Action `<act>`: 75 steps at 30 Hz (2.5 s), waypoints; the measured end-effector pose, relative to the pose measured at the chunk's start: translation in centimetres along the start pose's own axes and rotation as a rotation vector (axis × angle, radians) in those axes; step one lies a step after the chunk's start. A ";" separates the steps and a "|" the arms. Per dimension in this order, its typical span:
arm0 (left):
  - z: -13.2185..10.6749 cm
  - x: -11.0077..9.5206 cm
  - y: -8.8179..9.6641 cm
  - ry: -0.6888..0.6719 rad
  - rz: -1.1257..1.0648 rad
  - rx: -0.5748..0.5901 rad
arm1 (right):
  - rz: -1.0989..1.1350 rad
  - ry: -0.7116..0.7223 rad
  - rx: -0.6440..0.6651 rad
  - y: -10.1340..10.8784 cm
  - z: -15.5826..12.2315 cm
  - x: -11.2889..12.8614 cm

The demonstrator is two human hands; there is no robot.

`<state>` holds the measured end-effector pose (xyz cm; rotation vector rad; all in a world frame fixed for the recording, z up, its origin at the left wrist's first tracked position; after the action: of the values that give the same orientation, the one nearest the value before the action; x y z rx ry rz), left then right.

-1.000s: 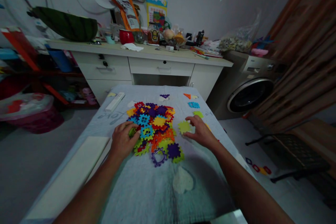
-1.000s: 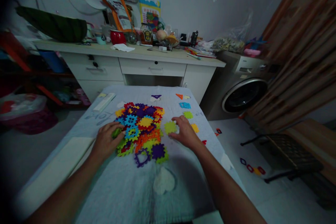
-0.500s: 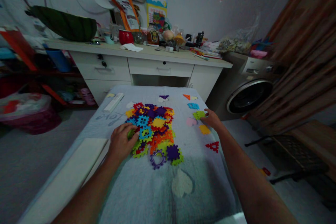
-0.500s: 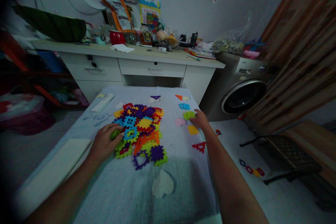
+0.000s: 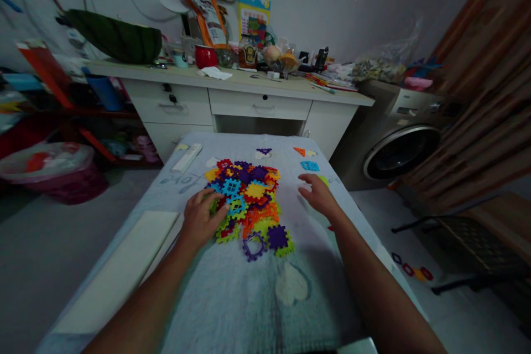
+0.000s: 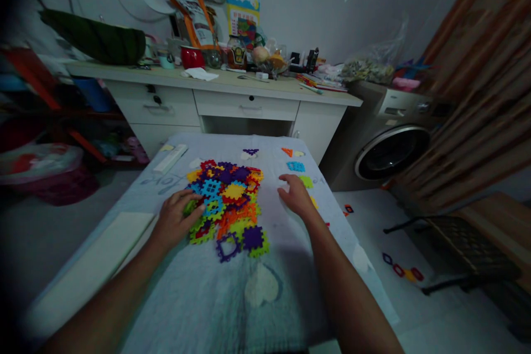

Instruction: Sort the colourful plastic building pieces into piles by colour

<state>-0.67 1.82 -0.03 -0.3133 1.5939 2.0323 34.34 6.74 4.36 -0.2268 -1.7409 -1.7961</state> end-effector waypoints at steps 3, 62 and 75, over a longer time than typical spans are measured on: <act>-0.1 -0.2 -0.2 0.006 0.022 0.035 | 0.010 0.151 0.135 -1.9 0.3 5.1; -0.3 -0.1 -0.4 -0.006 -0.005 0.065 | -0.352 -0.462 0.077 1.9 -5.2 -6.3; -0.3 -0.2 -0.3 0.007 0.003 0.074 | -0.334 -0.498 0.038 1.9 -4.6 -6.4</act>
<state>-0.38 1.52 -0.31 -0.2916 1.6703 1.9711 41.73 4.44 2.06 -0.4170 -2.2663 -2.0643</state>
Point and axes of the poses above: each hand's wrist, its own z-axis towards the middle knuckle, its own y-axis out of the back of the hand, x = y × z, the point moved 2 cm from there along z, towards the middle knuckle, and after that the axes turned 13 degrees about x, right-handed, at the moved point
